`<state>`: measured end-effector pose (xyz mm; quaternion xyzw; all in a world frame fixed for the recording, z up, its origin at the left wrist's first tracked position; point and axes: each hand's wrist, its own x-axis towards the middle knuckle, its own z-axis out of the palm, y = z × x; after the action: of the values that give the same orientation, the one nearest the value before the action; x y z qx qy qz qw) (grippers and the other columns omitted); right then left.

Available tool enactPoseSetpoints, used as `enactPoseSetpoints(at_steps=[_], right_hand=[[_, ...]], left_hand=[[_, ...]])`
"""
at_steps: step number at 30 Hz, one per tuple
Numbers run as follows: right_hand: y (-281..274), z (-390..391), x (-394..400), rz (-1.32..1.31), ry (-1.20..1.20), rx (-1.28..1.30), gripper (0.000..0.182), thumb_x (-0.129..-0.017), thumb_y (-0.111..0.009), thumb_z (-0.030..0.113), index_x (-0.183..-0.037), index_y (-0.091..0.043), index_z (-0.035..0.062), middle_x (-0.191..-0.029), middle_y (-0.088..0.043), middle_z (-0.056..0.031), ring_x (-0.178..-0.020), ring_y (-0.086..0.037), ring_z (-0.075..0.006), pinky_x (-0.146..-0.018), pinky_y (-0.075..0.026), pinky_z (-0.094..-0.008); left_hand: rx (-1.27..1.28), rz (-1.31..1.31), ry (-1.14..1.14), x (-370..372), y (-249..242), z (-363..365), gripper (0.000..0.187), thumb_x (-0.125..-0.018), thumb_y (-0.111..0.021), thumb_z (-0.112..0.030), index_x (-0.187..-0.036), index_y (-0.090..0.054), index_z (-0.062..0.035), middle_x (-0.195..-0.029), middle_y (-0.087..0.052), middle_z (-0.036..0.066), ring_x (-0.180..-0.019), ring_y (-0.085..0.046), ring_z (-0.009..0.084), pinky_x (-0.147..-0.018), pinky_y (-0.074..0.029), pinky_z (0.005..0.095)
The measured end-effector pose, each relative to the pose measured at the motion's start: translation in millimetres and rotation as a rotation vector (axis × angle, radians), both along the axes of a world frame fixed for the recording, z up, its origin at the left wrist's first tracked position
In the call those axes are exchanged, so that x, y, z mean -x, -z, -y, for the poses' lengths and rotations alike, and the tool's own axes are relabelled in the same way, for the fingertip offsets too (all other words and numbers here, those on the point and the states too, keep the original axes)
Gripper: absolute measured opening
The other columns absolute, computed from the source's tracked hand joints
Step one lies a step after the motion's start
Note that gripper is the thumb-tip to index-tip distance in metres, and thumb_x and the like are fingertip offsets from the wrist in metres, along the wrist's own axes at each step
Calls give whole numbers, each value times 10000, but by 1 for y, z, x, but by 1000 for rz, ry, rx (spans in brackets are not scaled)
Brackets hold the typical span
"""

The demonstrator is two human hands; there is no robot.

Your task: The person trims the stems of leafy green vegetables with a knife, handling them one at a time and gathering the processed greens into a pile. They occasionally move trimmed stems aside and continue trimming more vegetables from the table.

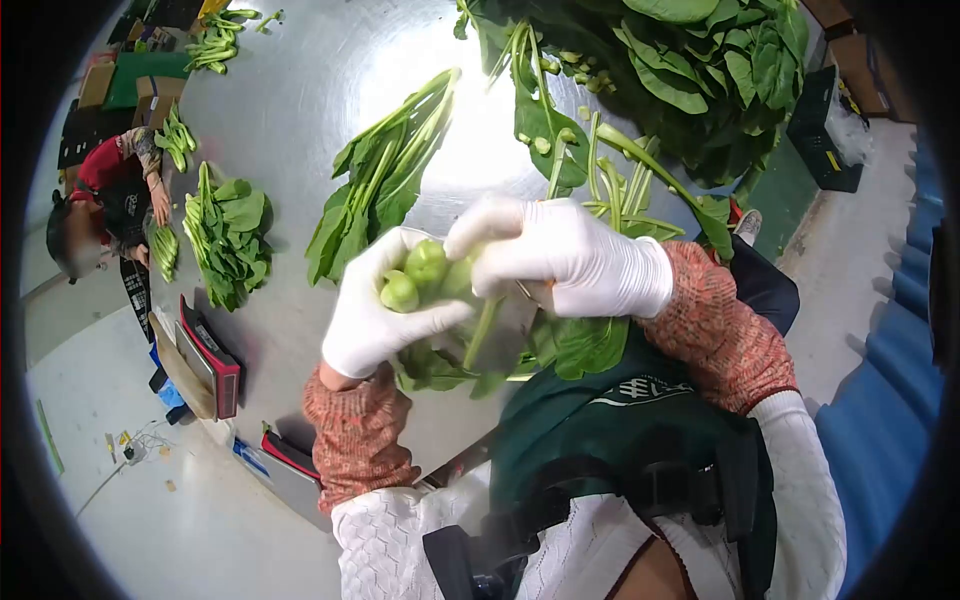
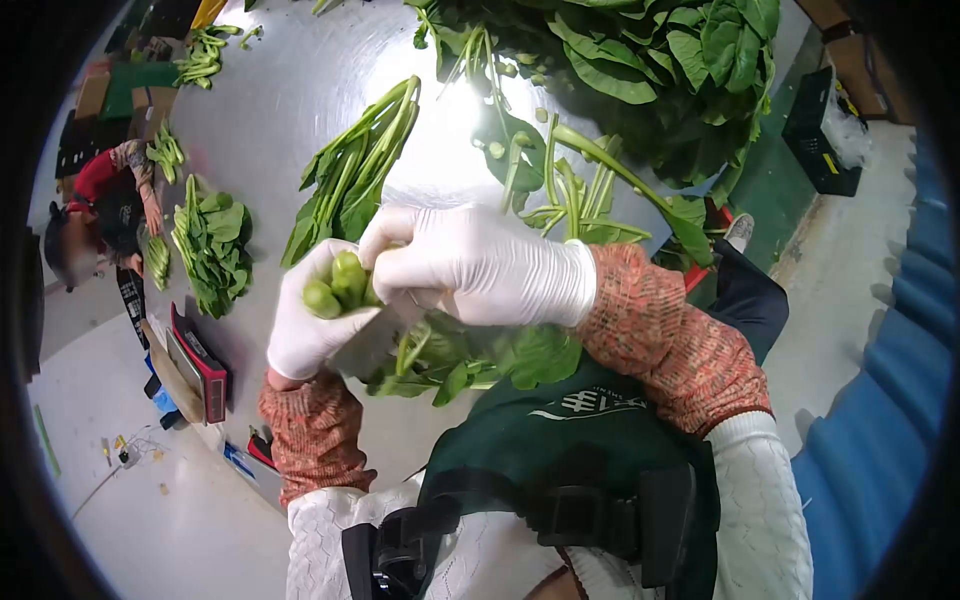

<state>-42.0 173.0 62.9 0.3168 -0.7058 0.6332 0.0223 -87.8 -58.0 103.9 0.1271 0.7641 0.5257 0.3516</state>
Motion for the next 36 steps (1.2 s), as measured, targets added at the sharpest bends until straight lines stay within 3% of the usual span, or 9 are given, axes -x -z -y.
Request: enactPoseSetpoints(at_steps=[7, 17, 22, 23, 24, 25, 27, 30, 36], right_hand=[[20, -22, -22, 184, 521, -64, 653, -676, -528, -165, -1280, -602, 73, -1146, -651, -144, -966, -671, -264, -807, -543, -318], [26, -8, -47, 318, 489, -431, 410, -787, -613, 111, -1194, -581, 71, -828, -679, -158, -762, -666, -369, -696, -531, -458], [95, -32, -55, 623, 572, -382, 259, -915, -554, 50, -1165, -621, 27, -696, -644, -123, -582, -631, -194, -597, -518, -323], [93, -35, -61, 648, 579, -287, 247, -929, -535, 33, -1157, -626, 6, -705, -630, -84, -580, -585, -111, -581, -488, -273], [91, -38, -63, 615, 599, -231, 241, -884, -585, 75, -1105, -655, 12, -896, -689, -221, -776, -698, -339, -693, -536, -378], [76, -39, -60, 713, 561, -230, 240, -888, -577, 62, -1110, -650, 9, -892, -694, -210, -726, -696, -293, -666, -534, -357], [69, -39, -53, 751, 529, -148, 249, -898, -565, 42, -1136, -631, 3, -848, -698, -164, -614, -660, -171, -600, -518, -303], [81, -38, -46, 711, 481, -183, 268, -898, -553, 24, -1156, -618, -6, -801, -687, -119, -606, -647, -153, -595, -512, -290], [110, -20, -54, 779, 439, -237, 241, -907, -594, 68, -1127, -630, -24, -704, -650, -109, -549, -620, -142, -547, -482, -290]], left_hand=[[-47, 24, -226, -25, 15, -22, 395, -724, -801, -26, -1083, -638, 3, -961, -665, 16, -862, -598, 81, -797, -493, 240], [70, -330, -194, -50, 12, -44, 291, -745, -740, 57, -1014, -639, 12, -916, -657, 10, -829, -577, 64, -777, -488, 230], [46, -404, -237, -43, -4, -17, 288, -720, -744, 39, -990, -650, 1, -898, -677, 46, -804, -618, 112, -749, -509, 259], [-28, -538, -125, -28, -3, 5, 272, -739, -716, 43, -998, -638, 16, -909, -670, 73, -805, -622, 157, -754, -507, 277], [-111, -252, -398, -31, -17, 20, 301, -846, -635, -64, -1123, -566, 31, -1017, -623, 123, -909, -604, 239, -872, -486, 370], [-422, -153, -657, -28, -15, 40, 350, -885, -603, -103, -1203, -511, 12, -1150, -573, 146, -982, -564, 232, -951, -438, 400], [-953, 2, -548, -1, -15, 100, 389, -910, -624, -137, -1271, -516, -39, -1216, -564, 98, -1113, -555, 258, -1080, -355, 463], [-1148, 44, -892, 7, -22, 168, 338, -917, -642, -139, -1244, -598, -68, -1297, -602, 90, -1250, -514, 282, -1183, -240, 548], [-1186, 76, -1234, 6, -1, 237, 336, -867, -667, -113, -1195, -625, -52, -1260, -635, 97, -1239, -538, 286, -1159, -284, 562]])
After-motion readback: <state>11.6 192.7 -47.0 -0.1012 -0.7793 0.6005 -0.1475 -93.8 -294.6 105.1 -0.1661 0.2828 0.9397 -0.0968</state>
